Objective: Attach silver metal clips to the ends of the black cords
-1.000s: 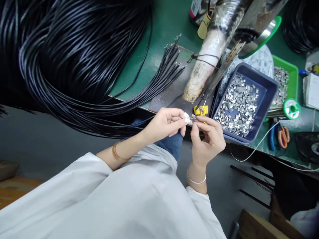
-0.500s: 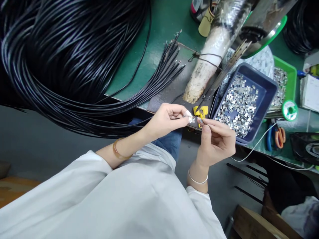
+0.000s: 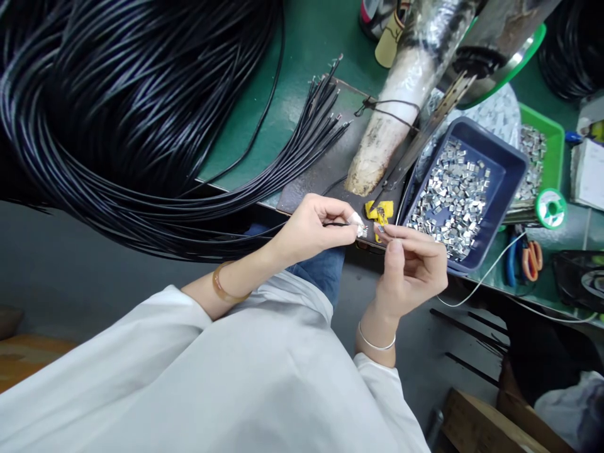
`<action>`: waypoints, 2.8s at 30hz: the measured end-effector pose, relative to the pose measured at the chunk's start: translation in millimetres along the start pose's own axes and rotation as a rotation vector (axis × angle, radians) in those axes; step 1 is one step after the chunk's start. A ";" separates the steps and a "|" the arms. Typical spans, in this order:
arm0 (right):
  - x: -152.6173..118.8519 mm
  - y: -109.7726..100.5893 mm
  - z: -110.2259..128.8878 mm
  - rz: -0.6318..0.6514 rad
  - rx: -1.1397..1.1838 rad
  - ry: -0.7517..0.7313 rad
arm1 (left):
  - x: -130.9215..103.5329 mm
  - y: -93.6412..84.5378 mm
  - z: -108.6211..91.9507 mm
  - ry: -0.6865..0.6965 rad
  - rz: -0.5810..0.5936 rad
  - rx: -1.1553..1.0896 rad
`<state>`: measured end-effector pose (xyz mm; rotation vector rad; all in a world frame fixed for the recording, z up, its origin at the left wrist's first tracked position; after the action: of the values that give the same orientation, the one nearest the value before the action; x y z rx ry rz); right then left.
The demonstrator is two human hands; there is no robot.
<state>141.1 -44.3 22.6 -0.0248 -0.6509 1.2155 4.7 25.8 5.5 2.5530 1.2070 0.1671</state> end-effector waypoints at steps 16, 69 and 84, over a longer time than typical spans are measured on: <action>-2.6 7.1 -6.1 0.021 -0.403 -0.325 | 5.8 1.1 -2.6 -0.004 -0.057 0.007; 3.4 16.0 -0.1 -0.021 -0.400 -0.227 | 0.7 3.8 1.4 0.086 -0.153 0.199; 1.2 8.2 5.9 0.082 -0.299 -0.178 | -5.1 1.7 -0.1 0.043 -0.017 0.064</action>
<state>131.6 -42.1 25.1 -0.1971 -0.9923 1.1979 2.6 20.9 6.3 2.6056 1.2699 0.1830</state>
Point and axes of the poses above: each hand's wrist, its own x-axis towards the middle knuckle, its own y-axis out of the palm, z = x × y, the point moved 3 cm from there along x, towards the middle knuckle, and after that the axes turned 12 degrees about z, right-handed, at the moved point
